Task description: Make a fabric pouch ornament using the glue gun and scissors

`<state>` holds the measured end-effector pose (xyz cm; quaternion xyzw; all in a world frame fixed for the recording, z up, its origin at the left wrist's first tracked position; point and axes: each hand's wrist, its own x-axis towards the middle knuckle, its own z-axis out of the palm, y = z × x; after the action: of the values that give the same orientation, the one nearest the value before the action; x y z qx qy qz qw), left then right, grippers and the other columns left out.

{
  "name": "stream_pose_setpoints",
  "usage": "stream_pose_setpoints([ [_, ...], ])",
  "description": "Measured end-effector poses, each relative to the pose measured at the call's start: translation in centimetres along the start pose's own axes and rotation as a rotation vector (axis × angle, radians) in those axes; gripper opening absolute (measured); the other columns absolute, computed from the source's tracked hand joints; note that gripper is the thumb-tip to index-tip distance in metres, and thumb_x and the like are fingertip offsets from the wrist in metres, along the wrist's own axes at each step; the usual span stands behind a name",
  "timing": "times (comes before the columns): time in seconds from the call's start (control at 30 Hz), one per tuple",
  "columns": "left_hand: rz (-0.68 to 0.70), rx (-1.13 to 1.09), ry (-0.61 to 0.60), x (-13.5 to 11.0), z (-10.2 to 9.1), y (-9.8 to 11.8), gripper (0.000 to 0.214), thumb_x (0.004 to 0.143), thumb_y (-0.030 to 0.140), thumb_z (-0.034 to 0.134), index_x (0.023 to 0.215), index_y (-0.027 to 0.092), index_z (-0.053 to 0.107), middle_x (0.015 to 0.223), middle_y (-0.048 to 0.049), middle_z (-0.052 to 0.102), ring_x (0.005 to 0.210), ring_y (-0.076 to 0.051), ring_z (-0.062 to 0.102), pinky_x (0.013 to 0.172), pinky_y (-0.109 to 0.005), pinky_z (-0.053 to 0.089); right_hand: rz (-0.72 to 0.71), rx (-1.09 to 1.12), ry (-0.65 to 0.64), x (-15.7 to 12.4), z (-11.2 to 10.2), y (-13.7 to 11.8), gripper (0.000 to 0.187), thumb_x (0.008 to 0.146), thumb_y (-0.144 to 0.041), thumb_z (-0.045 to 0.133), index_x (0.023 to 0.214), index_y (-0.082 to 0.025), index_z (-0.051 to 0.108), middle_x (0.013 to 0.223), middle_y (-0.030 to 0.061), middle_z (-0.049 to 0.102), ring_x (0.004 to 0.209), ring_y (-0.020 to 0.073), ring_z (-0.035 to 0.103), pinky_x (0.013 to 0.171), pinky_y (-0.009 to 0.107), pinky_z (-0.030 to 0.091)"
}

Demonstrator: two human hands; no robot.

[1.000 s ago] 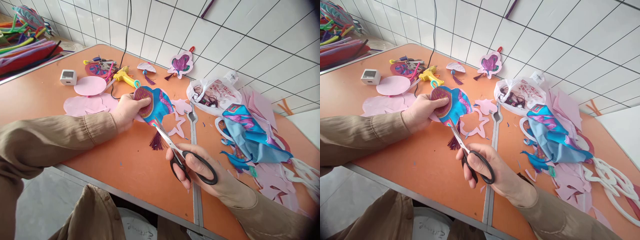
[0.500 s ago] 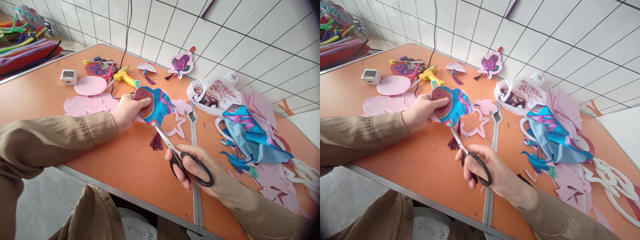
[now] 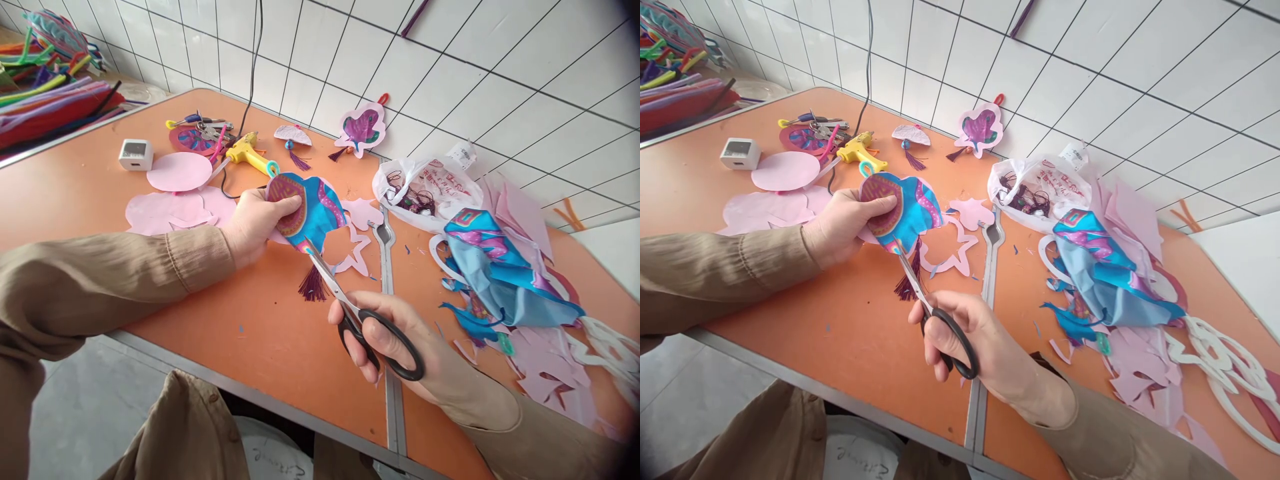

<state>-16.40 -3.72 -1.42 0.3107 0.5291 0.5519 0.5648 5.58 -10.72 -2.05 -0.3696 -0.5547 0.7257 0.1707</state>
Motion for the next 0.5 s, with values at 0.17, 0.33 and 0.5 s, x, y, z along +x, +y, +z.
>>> stream_pose_setpoints([
  [0.17, -0.007, -0.019, 0.001, 0.0, 0.1, 0.1, 0.010, 0.089, 0.014, 0.070, 0.080, 0.011, 0.067, 0.072, -0.0038, 0.069, 0.059, -0.016, 0.067, 0.062, -0.034, 0.064, 0.005, 0.014, -0.003, 0.0, -0.1, 0.1, 0.058, 0.086, -0.072, 0.069, 0.103, -0.017, 0.059, 0.064, -0.0025, 0.057, 0.048, 0.0082, 0.050, 0.045, 0.022, 0.036],
  [0.33, -0.019, -0.018, 0.018, 0.0, 0.2, 0.2, 0.008, 0.089, 0.013, 0.070, 0.081, 0.010, 0.067, 0.073, -0.0041, 0.069, 0.061, -0.017, 0.067, 0.065, -0.036, 0.065, 0.019, 0.056, 0.037, -0.5, 0.5, -0.8, 0.055, 0.086, -0.069, 0.071, 0.100, -0.017, 0.061, 0.067, -0.0012, 0.058, 0.053, 0.0087, 0.053, 0.052, 0.023, 0.041],
  [0.5, -0.021, -0.024, 0.015, -0.1, 0.2, 0.2, 0.008, 0.088, 0.012, 0.070, 0.081, 0.009, 0.067, 0.072, -0.0038, 0.068, 0.060, -0.016, 0.066, 0.061, -0.034, 0.063, 0.008, 0.096, 0.057, -0.8, 0.9, -1.0, 0.051, 0.087, -0.066, 0.072, 0.099, -0.017, 0.062, 0.067, -0.0005, 0.059, 0.055, 0.0091, 0.054, 0.054, 0.023, 0.042],
])
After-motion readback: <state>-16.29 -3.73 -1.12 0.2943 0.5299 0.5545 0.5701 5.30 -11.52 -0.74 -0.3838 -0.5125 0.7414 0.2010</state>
